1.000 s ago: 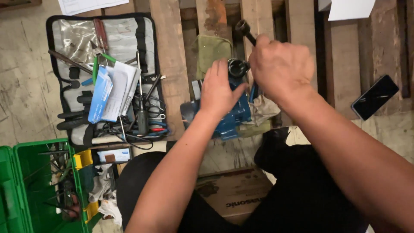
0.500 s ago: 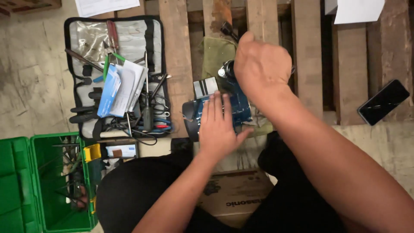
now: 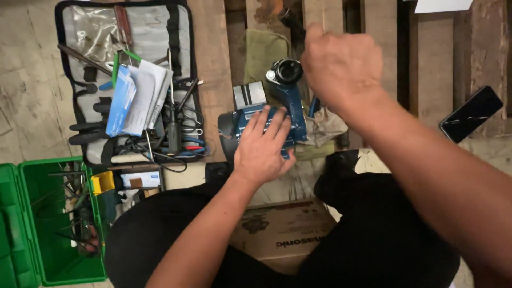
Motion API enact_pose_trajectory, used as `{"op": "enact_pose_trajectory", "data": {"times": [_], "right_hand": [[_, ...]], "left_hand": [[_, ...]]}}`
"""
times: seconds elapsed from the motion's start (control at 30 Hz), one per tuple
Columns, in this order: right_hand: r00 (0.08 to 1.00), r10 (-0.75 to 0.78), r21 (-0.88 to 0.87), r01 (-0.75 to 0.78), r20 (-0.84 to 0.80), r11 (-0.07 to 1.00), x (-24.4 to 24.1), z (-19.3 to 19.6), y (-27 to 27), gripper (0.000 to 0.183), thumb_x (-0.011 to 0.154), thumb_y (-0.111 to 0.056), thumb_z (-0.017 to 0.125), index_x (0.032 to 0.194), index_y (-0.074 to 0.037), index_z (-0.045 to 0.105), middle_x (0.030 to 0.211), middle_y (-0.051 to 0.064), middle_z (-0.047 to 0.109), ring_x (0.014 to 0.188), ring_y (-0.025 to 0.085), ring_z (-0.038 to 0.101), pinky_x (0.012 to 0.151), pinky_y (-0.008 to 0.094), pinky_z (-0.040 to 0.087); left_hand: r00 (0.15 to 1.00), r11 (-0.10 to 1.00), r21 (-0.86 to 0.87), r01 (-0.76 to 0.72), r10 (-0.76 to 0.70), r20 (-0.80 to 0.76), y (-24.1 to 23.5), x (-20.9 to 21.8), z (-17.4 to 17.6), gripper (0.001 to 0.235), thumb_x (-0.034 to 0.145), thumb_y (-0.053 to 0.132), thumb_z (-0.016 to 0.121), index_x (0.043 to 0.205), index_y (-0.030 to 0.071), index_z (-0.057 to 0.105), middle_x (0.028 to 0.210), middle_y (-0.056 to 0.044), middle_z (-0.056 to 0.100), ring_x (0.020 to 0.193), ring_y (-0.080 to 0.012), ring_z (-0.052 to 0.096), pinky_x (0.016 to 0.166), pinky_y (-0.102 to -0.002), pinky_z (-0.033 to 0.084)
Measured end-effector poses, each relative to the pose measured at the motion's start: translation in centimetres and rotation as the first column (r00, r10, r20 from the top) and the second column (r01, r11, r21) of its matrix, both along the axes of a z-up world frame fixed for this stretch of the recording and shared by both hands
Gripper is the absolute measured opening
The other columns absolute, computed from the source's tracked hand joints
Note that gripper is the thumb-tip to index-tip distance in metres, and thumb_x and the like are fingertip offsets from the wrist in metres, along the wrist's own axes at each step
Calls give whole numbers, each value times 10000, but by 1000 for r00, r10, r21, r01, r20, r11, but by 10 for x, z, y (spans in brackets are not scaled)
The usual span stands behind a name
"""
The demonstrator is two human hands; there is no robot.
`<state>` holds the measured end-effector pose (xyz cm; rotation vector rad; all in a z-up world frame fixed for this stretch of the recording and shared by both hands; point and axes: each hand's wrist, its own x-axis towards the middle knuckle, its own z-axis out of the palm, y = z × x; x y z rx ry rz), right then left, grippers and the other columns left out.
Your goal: Disassembling a water pump by removing bolts and components using hand tools on a wooden workbench.
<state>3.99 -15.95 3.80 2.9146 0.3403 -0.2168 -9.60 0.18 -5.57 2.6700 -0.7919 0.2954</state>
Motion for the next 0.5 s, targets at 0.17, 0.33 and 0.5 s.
{"op": "enact_pose_trajectory", "data": {"times": [0.17, 0.33, 0.5], "right_hand": [[956, -16, -210, -48, -292, 977, 13, 42, 10, 354, 1137, -392, 366, 1118, -214, 671, 716, 56, 699, 612, 270, 670, 491, 369, 505], [591, 801, -317, -746, 90, 586, 47, -5, -56, 515, 1157, -700, 478, 825, -306, 495, 580, -125, 519, 485, 83, 533, 414, 222, 387], [633, 773, -218, -762, -46, 610, 44, 9, -48, 444, 1080, -654, 515, 836, -285, 547, 591, -90, 573, 519, 157, 571, 402, 294, 430]], "left_hand": [[996, 995, -41, 94, -94, -6, 22, 12, -3, 600, 790, 347, 665, 1297, 26, 653, 1367, -150, 631, 1306, -438, 556, 1097, -540, 465], [993, 993, -20, 118, -118, -9, 26, 16, 0, 624, 752, 317, 688, 1310, 42, 639, 1390, -127, 613, 1329, -420, 544, 1124, -531, 444], [993, 997, 8, 82, -81, -91, 23, 11, 3, 645, 849, 482, 621, 1329, 51, 638, 1407, -143, 612, 1371, -430, 499, 1165, -539, 381]]}}
